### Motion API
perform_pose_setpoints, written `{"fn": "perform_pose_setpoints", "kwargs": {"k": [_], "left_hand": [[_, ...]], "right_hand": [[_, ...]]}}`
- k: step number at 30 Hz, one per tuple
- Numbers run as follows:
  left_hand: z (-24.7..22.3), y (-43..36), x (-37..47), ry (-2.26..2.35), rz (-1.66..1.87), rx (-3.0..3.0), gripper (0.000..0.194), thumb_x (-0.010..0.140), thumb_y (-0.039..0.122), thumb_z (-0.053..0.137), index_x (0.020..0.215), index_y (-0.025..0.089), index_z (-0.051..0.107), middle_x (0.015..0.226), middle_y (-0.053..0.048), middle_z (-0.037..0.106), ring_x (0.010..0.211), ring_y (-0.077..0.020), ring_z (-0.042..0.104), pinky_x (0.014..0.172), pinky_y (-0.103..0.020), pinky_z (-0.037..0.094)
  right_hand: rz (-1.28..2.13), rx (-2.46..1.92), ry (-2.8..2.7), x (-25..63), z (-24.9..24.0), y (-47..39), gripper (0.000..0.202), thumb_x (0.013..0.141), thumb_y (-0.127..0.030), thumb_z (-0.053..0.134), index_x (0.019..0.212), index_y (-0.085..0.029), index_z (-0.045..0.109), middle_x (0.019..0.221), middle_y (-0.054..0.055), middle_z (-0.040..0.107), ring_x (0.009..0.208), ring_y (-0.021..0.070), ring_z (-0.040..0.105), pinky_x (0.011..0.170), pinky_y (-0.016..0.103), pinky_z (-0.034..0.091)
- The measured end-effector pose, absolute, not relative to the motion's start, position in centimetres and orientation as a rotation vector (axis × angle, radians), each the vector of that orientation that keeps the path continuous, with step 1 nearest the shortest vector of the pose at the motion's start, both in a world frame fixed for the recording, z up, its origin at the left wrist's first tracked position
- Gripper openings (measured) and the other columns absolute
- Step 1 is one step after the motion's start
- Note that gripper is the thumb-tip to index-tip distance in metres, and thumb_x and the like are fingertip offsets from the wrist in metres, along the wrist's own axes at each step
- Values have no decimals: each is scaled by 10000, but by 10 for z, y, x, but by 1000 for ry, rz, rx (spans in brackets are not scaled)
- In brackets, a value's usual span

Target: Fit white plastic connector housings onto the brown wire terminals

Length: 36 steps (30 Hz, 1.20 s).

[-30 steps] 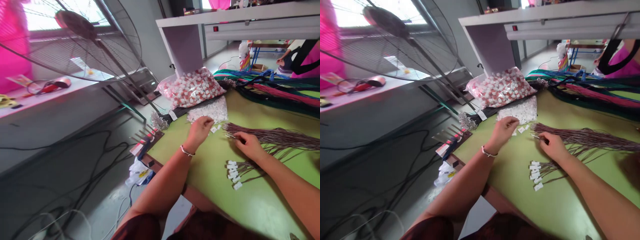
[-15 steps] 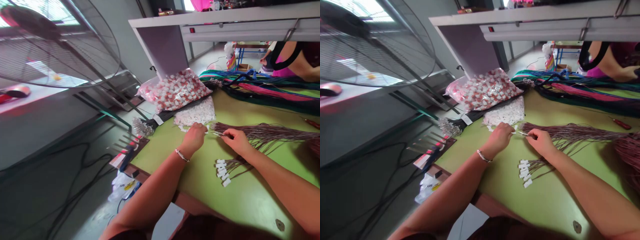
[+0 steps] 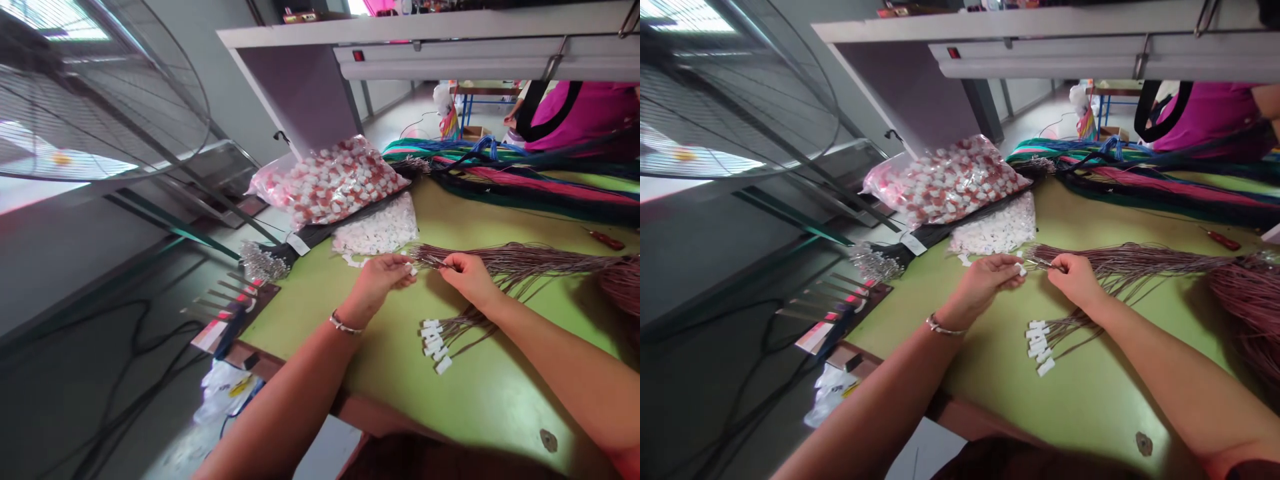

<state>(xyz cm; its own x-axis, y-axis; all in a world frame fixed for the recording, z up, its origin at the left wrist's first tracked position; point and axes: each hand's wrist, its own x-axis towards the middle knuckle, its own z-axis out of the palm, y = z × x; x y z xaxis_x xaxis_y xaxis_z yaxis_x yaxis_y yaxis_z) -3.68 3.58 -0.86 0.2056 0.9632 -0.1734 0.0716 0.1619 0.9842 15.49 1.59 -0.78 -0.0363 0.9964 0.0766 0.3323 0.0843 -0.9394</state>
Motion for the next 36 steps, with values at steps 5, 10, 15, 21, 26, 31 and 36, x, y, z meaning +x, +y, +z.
{"fn": "perform_pose_setpoints", "kwargs": {"k": [5,10,15,21,26,31,36], "left_hand": [[-11,29,-19,905,906,838,160,692,159,699,798,124,585,710,-27,679,636,-90,644,631,-195,503],[-13,29,-19,887,890,878,209,686,186,725,798,129,559,686,-11,676,613,-82,642,614,-192,504],[-17,29,-18,975,849,1113,227,684,231,724,796,126,556,663,-33,685,550,-91,625,542,-199,478],[-18,25,-19,1144,969,1715,70,744,205,636,787,151,620,620,4,642,562,-94,593,576,-227,484],[-21,23,-17,1108,970,1939,66,741,198,627,793,162,644,641,2,646,574,-96,590,565,-223,476],[-24,27,-8,1051,959,1546,98,728,204,636,792,137,604,545,18,611,494,-86,574,516,-213,486],[-21,30,-11,1071,910,1378,110,698,159,648,771,131,571,542,14,625,484,-84,580,512,-208,478]], "right_hand": [[998,-1382,-1514,154,-5,14,178,638,-317,534,546,-169,501,463,-58,365,457,66,285,436,212,220],[994,-1433,-1562,155,-8,15,160,638,-301,516,547,-172,494,454,-58,378,449,70,302,441,217,221],[1004,-1457,-1550,156,-9,16,157,632,-300,507,539,-177,477,451,-59,375,446,71,300,437,218,218],[1100,-1489,-1586,159,-6,18,125,597,-276,495,529,-174,478,439,-64,370,438,66,292,432,217,200],[1328,-1487,-1540,163,-4,21,157,622,-316,524,581,-165,526,428,-73,354,409,60,266,420,217,185],[1183,-1427,-1689,169,-6,27,192,659,-350,541,601,-168,539,458,-57,407,434,72,318,441,217,238],[880,-1444,-1787,172,-11,28,164,669,-308,558,685,-154,611,558,-16,540,506,93,421,503,220,318]]}}
